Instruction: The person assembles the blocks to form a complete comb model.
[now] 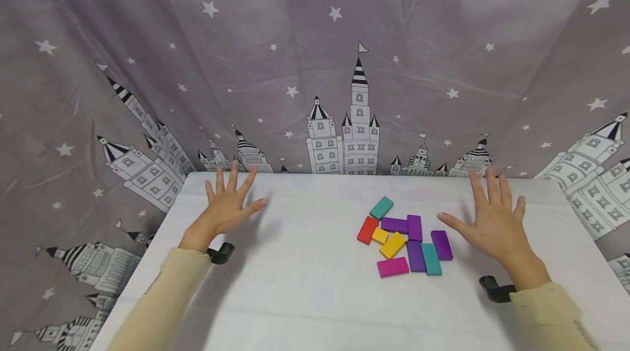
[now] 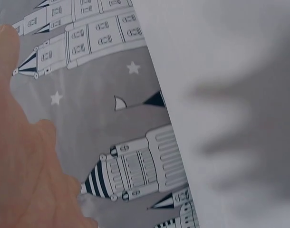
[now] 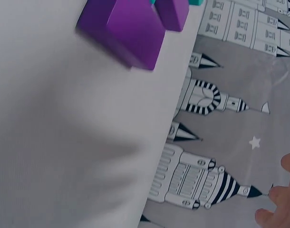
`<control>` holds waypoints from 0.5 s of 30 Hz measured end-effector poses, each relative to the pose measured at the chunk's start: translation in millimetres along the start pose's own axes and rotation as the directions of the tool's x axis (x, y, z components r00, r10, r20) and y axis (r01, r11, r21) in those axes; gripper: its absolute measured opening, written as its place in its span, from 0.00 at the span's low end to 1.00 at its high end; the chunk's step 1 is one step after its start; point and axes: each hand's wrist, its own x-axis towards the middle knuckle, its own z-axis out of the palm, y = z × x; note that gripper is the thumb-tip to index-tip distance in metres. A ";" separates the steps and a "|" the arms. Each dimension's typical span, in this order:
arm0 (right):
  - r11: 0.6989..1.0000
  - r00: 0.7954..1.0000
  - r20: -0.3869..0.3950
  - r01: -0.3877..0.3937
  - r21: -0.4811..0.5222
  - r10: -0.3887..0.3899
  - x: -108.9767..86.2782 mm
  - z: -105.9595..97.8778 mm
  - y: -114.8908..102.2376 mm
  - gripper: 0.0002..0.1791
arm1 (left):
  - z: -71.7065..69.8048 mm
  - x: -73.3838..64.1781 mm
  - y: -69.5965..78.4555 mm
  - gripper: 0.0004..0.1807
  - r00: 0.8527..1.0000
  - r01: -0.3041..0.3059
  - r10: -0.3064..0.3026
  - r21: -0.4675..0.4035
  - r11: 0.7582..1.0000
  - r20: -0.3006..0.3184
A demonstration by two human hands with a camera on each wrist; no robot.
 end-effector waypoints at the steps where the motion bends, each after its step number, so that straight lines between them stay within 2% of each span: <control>1: 1.000 1.000 -0.003 0.008 0.008 -0.008 0.1 1.4 -2.3 0.63 | 1.6 0.7 2.0 0.51 1.000 -0.002 0.002 -0.007 1.000 0.003; 6: 0.998 0.999 -0.013 0.034 0.046 -0.034 0.1 9.4 -14.1 0.61 | 8.5 5.0 14.7 0.49 1.000 -0.024 0.025 -0.039 0.999 0.007; 15: 0.991 0.997 -0.014 0.075 0.108 -0.074 1.4 25.6 -32.6 0.59 | 23.7 12.5 46.1 0.45 0.997 -0.076 0.078 -0.095 0.993 0.010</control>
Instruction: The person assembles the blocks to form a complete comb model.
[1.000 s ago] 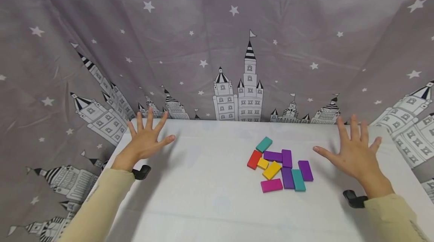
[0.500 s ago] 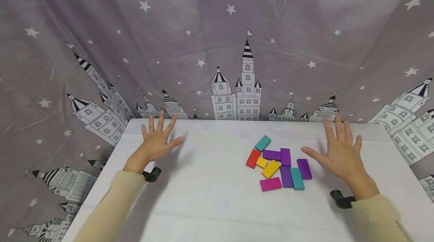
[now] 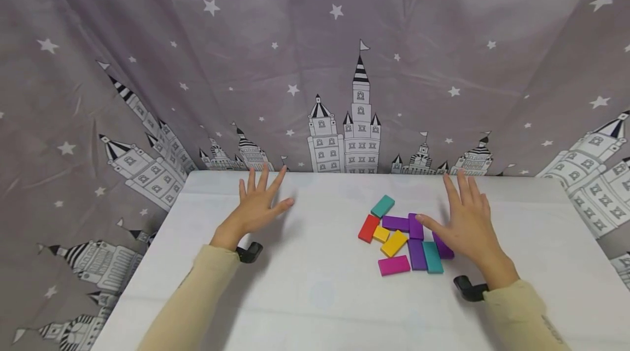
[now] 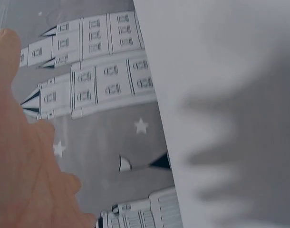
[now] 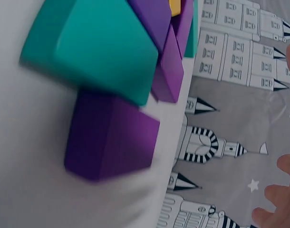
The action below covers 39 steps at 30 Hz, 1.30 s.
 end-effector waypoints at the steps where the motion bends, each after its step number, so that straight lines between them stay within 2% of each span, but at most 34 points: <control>1: 1.000 1.000 0.005 0.001 0.005 -0.001 0.3 2.1 -1.5 0.59 | 2.3 1.4 3.2 0.45 1.000 -0.008 0.008 -0.009 1.000 -0.004; 13: 0.997 0.993 0.114 -0.042 0.062 0.035 6.7 24.6 -30.4 0.57 | 35.8 19.7 36.2 0.44 0.995 -0.083 0.086 -0.063 0.995 0.056; 19: 0.993 0.987 0.157 -0.054 0.102 0.038 13.3 34.6 -40.4 0.56 | 51.1 19.1 52.2 0.44 0.988 -0.123 0.131 -0.089 0.988 0.084; 26: 0.987 0.983 0.176 -0.075 0.143 0.050 17.9 46.3 -53.7 0.52 | 68.5 21.6 65.4 0.44 0.982 -0.131 0.145 -0.112 0.985 0.120; 31: 0.984 0.976 0.209 -0.088 0.157 0.054 15.5 54.7 -63.5 0.48 | 75.6 28.2 75.4 0.42 0.976 -0.159 0.174 -0.111 0.981 0.135; 39: 0.987 0.982 0.189 -0.040 0.153 0.010 10.3 65.0 -75.7 0.39 | 82.4 45.5 90.5 0.38 0.963 -0.198 0.211 -0.095 0.976 0.165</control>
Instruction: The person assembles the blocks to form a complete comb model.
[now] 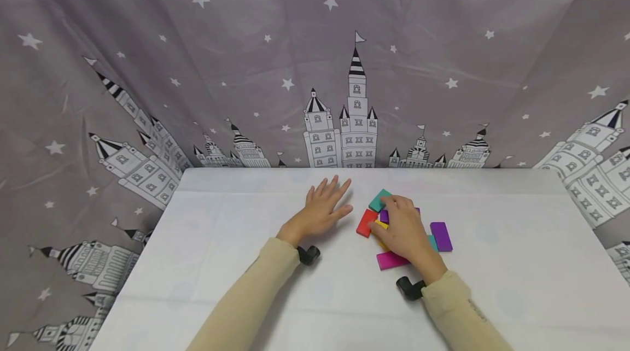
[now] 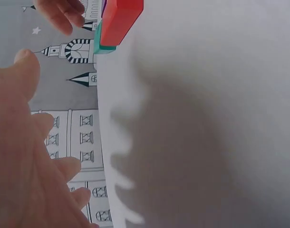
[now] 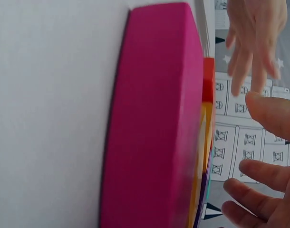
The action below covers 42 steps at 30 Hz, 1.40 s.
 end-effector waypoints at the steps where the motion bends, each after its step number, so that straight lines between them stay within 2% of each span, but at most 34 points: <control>1: 1.000 1.000 0.005 -0.002 -0.006 0.002 0.0 1.0 -0.5 0.38 | 0.9 2.3 1.1 0.38 1.000 -0.001 0.001 0.002 1.000 0.005; 6: 1.000 1.000 0.019 -0.010 -0.015 0.010 0.4 3.5 -1.0 0.37 | 6.9 8.9 6.4 0.38 0.999 -0.010 0.009 0.019 1.000 0.041; 12: 1.000 1.000 -0.004 0.001 -0.024 -0.001 4.7 3.6 4.0 0.33 | 13.8 5.9 14.7 0.38 0.995 -0.039 0.034 0.045 0.998 0.095; 17: 1.000 1.000 0.003 0.006 -0.024 -0.006 11.8 2.0 6.4 0.32 | 19.9 3.2 18.2 0.36 0.993 -0.054 0.045 0.080 0.995 0.110; 21: 0.999 1.000 0.017 -0.004 -0.036 0.005 20.5 1.0 8.5 0.31 | 23.9 2.5 19.1 0.36 0.994 -0.058 0.046 0.117 0.991 0.103; 26: 0.996 0.997 0.061 -0.052 -0.066 0.056 31.2 1.6 10.8 0.31 | 26.4 1.9 20.1 0.36 0.995 -0.062 0.048 0.147 0.987 0.093; 37: 0.993 0.992 0.066 -0.100 -0.059 0.104 39.1 -1.2 9.7 0.32 | 26.0 -3.4 25.9 0.34 0.995 -0.090 0.083 0.138 0.986 0.057; 42: 0.992 0.991 0.068 -0.109 -0.064 0.113 38.9 -0.7 10.7 0.32 | 26.0 -4.4 28.5 0.38 0.995 -0.095 0.091 0.107 0.990 0.041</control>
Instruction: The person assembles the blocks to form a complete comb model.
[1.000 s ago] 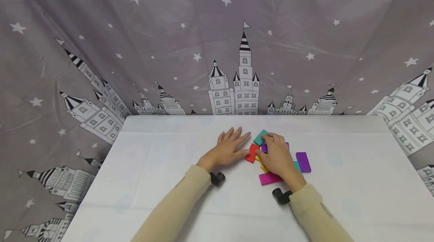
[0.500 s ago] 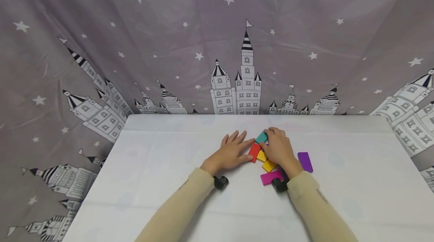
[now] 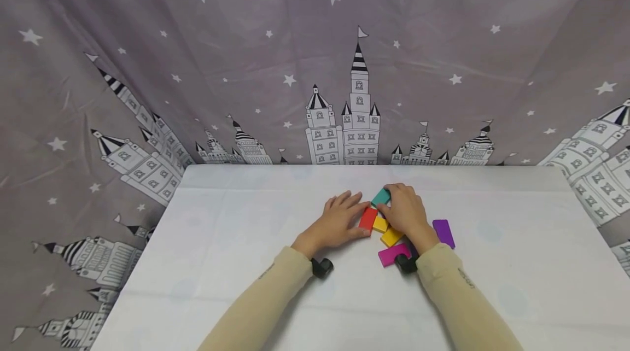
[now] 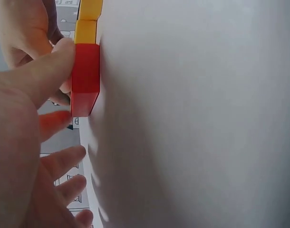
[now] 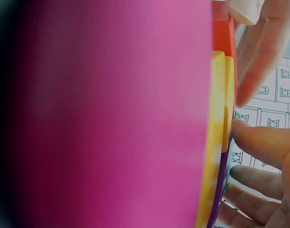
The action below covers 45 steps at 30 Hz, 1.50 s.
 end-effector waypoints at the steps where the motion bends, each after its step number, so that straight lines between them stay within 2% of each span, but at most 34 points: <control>1: 1.000 1.000 0.000 0.000 -0.001 0.000 0.2 0.2 0.1 0.32 | 0.1 0.1 0.5 0.39 1.000 -0.001 0.001 -0.005 1.000 -0.004; 15: 1.000 1.000 0.009 -0.009 -0.019 0.009 -0.6 -2.1 -1.6 0.34 | 4.5 2.7 7.4 0.40 0.997 0.007 -0.007 0.003 1.000 -0.081; 25: 0.999 0.999 0.028 -0.042 -0.019 0.043 0.4 -0.9 -1.0 0.35 | -1.6 -1.2 3.5 0.39 0.995 0.056 -0.059 -0.030 0.998 -0.080; 36: 0.998 0.996 0.063 -0.057 -0.001 0.056 0.9 -2.2 -1.5 0.37 | -6.3 -11.2 -16.9 0.40 0.986 0.091 -0.104 -0.102 0.991 -0.129; 45: 0.998 0.996 0.072 -0.059 0.008 0.058 2.7 -2.5 -0.9 0.38 | -11.4 -27.6 -41.0 0.40 0.969 0.151 -0.178 -0.159 0.976 -0.171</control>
